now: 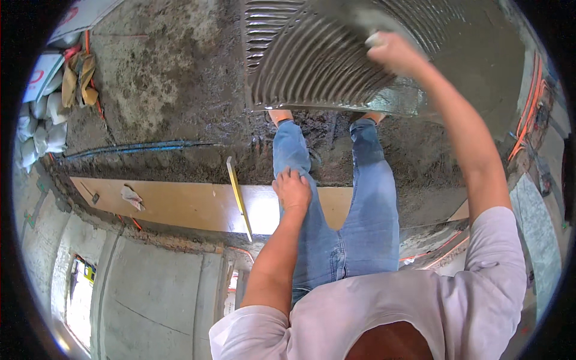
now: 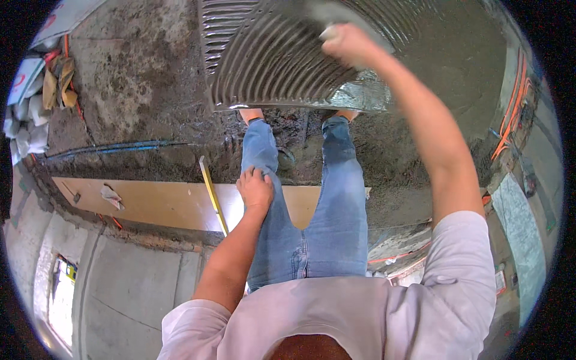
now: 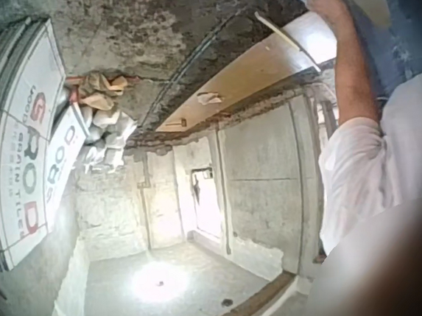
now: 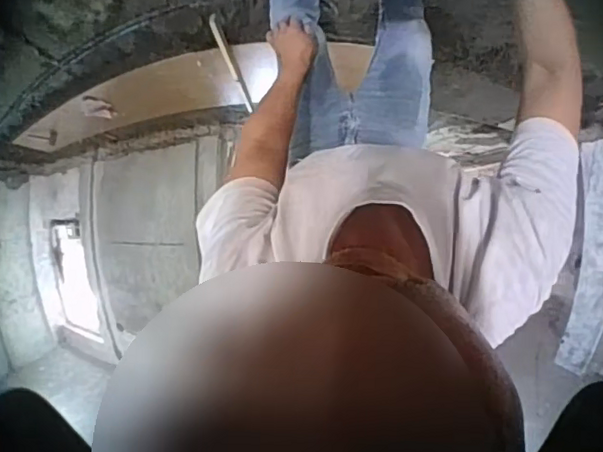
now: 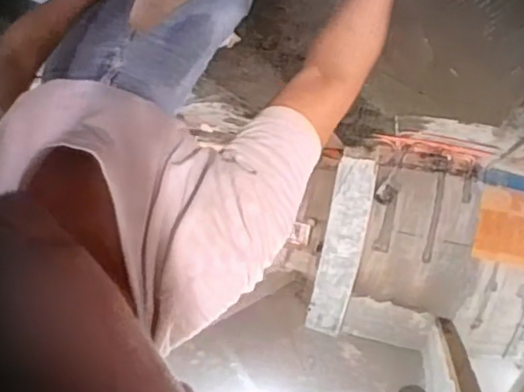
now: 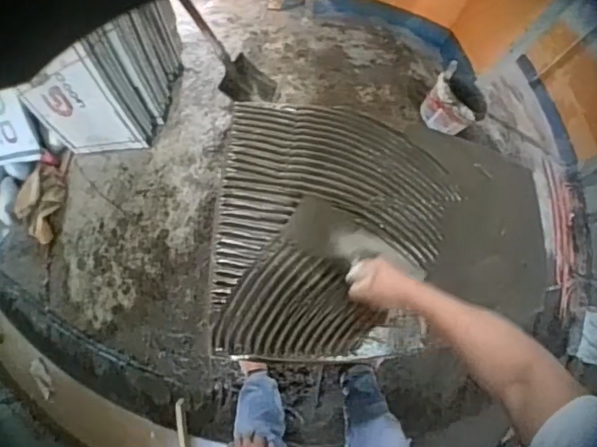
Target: Applying mortar with a notched trowel and laying large floor tiles, securing them with a rubber mallet.
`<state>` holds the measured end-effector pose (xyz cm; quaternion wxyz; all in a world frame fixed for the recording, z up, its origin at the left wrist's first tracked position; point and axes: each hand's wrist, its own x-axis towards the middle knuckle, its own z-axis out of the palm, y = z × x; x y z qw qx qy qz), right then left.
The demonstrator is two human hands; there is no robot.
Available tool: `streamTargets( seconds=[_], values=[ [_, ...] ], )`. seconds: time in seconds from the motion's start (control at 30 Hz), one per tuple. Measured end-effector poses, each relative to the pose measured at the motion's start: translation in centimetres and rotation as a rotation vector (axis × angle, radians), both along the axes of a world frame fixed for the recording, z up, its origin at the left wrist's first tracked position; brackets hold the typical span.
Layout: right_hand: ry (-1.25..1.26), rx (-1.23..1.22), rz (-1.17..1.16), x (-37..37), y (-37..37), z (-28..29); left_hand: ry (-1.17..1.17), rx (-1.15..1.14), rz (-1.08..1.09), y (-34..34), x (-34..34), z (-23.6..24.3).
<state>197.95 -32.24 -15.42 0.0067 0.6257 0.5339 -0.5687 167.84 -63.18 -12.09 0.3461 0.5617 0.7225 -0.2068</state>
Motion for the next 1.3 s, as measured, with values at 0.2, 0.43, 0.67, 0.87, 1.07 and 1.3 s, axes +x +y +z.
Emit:
streamTargets(
  seconds=[0.2, 0.43, 0.67, 0.87, 1.07, 1.3],
  values=[
    [-0.247, 0.246, -0.371, 17.8, 1.2, 1.4, -0.012, -0.011, -0.033, -0.1, 2.2, -0.6],
    [0.015, 0.109, 0.132, 12.9, -11.6, 3.3, 0.118, -0.008, -0.067, -0.3, 4.0, -0.3],
    [-0.068, -0.003, 0.352, 11.1, -10.2, 3.0, 0.147, 0.102, -0.098, 2.4, 9.6, 2.8],
    [0.06, 0.116, -0.291, 19.4, -0.7, 1.9, -0.063, 0.291, -0.139, 4.1, 15.7, 5.8],
    [0.288, 0.177, -0.559, 18.9, 0.4, 0.9, -0.141, 0.159, -0.16, 3.1, 21.7, 3.3],
    [0.667, 0.025, -0.969, 7.2, 8.5, 0.9, -0.221, 0.091, -0.201, 4.8, 24.0, 0.6]
  ],
)
